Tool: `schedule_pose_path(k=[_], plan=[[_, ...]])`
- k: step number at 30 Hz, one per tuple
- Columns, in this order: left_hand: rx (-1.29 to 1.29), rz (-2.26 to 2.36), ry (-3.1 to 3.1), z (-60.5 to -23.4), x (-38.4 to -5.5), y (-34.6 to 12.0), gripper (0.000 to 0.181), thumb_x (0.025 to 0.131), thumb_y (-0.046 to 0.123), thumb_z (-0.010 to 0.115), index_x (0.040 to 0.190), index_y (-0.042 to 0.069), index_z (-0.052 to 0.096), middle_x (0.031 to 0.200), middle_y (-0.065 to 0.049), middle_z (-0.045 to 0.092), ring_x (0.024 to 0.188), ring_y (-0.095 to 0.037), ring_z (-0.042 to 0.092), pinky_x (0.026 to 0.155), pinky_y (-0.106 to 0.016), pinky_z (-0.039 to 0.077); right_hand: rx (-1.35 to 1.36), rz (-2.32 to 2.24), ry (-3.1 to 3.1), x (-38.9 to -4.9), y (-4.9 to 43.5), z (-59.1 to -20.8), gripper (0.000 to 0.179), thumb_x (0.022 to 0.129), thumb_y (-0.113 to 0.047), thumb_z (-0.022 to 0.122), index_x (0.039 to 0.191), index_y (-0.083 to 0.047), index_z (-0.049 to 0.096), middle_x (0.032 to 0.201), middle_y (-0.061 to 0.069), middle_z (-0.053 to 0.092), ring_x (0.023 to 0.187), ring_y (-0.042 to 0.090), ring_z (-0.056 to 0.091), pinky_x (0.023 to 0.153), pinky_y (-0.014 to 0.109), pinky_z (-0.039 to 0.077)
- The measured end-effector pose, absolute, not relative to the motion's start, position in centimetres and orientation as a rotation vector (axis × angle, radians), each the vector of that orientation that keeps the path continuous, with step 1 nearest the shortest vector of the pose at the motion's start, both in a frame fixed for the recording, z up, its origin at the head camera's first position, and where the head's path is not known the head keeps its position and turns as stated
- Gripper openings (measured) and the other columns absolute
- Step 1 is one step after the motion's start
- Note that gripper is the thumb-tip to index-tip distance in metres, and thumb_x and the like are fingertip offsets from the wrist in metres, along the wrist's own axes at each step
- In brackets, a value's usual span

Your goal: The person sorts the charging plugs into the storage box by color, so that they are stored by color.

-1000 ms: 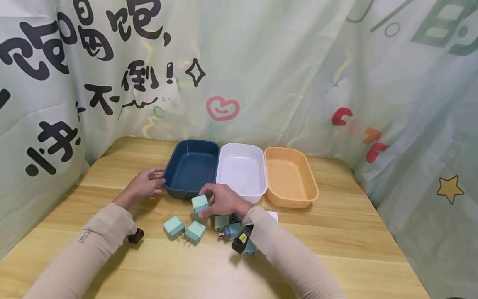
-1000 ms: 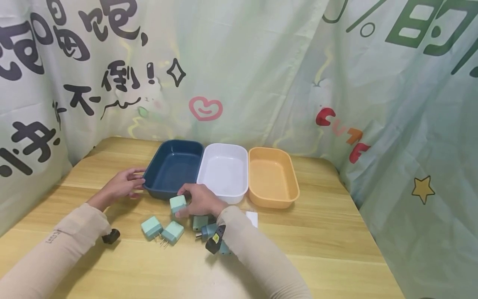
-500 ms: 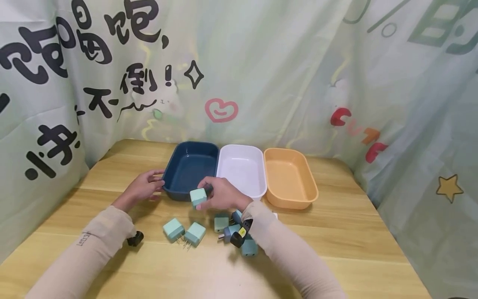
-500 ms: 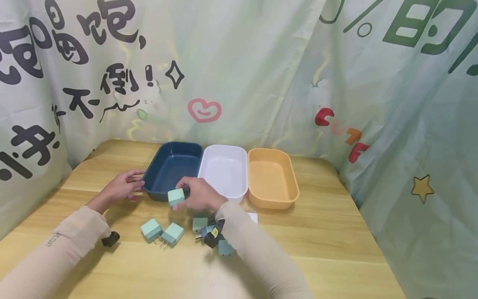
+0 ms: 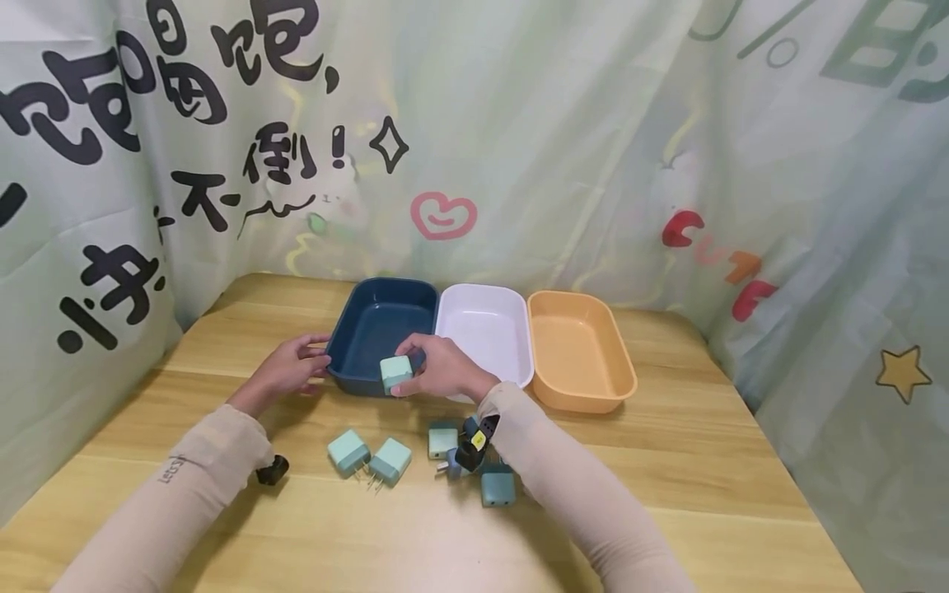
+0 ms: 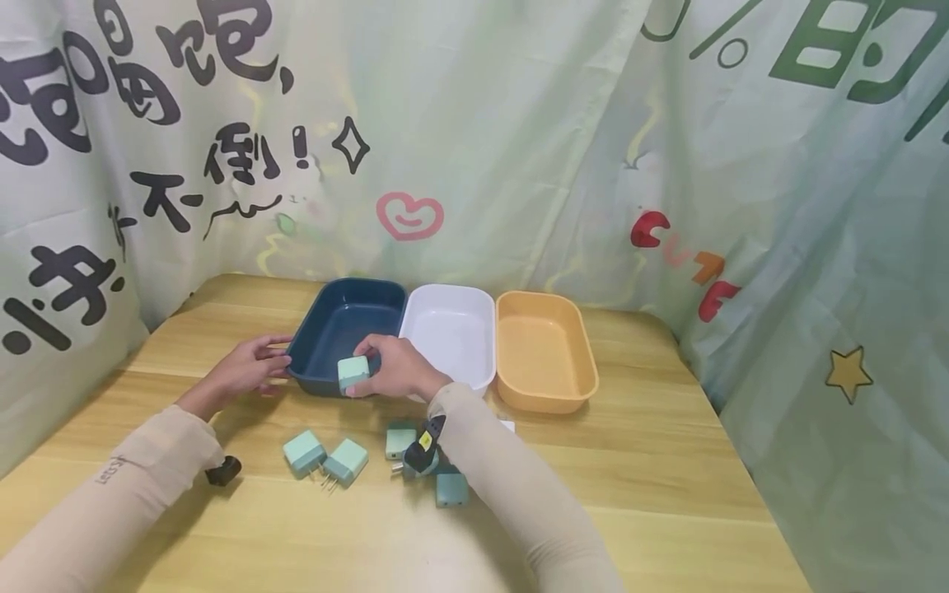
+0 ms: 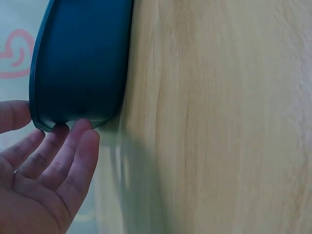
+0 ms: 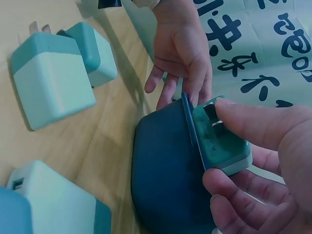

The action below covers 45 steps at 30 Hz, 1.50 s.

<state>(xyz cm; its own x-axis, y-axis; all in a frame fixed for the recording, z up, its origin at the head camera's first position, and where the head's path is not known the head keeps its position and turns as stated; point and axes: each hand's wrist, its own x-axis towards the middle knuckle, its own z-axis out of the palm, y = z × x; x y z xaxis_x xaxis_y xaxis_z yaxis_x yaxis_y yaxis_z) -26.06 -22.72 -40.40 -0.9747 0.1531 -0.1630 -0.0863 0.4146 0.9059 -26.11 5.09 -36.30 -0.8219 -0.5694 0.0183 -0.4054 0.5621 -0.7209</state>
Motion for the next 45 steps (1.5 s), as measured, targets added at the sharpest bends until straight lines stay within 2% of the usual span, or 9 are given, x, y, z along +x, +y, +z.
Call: schedule_pose_path(k=[7,18,30,38,45], plan=[[0.069,1.566,2.468,-40.4,-26.0,-22.7,0.055,0.101,0.011,0.049,0.15,0.0,0.027,0.141,-0.033,0.041,0.109,-0.039,0.059,0.075,-0.043,0.055,-0.823,-1.099,2.602,-26.9,4.7,-36.5,0.046,0.073,-0.023,0.088,0.109,-0.011,0.062,0.104,0.003,0.061,0.07,0.014,0.062,0.069,0.025,0.049],[0.075,1.573,2.476,-40.5,-26.1,-22.6,0.054,0.101,0.01,0.05,0.149,0.0,0.029,0.14,-0.033,0.042,0.109,-0.039,0.06,0.074,-0.042,0.056,-0.785,-1.134,2.593,-28.1,3.9,-36.0,0.047,0.074,-0.023,0.087,0.112,-0.01,0.062,0.109,0.005,0.06,0.073,0.014,0.063,0.072,0.025,0.05],[0.054,1.573,2.486,-40.7,-26.2,-22.8,0.054,0.1,0.01,0.05,0.149,0.001,0.029,0.14,-0.033,0.043,0.105,-0.034,0.062,0.072,-0.04,0.056,-0.744,-1.144,2.635,-29.4,2.9,-36.3,0.05,0.075,-0.026,0.086,0.115,-0.009,0.06,0.11,0.005,0.06,0.075,0.015,0.061,0.072,0.024,0.05],[0.062,1.574,2.493,-40.7,-26.3,-22.8,0.053,0.1,0.009,0.05,0.149,0.001,0.03,0.139,-0.033,0.043,0.103,-0.033,0.062,0.071,-0.04,0.056,-0.723,-1.111,2.704,-30.3,2.4,-36.8,0.052,0.075,-0.03,0.086,0.116,-0.01,0.061,0.113,0.004,0.061,0.095,0.016,0.055,0.08,0.025,0.048],[0.071,1.597,2.478,-40.8,-26.3,-22.8,0.054,0.1,0.009,0.051,0.149,0.0,0.03,0.14,-0.034,0.042,0.103,-0.035,0.062,0.072,-0.041,0.056,-0.701,-1.062,2.728,-30.9,2.0,-37.4,0.052,0.076,-0.029,0.084,0.118,-0.01,0.06,0.114,0.005,0.061,0.097,0.018,0.055,0.085,0.026,0.047]])
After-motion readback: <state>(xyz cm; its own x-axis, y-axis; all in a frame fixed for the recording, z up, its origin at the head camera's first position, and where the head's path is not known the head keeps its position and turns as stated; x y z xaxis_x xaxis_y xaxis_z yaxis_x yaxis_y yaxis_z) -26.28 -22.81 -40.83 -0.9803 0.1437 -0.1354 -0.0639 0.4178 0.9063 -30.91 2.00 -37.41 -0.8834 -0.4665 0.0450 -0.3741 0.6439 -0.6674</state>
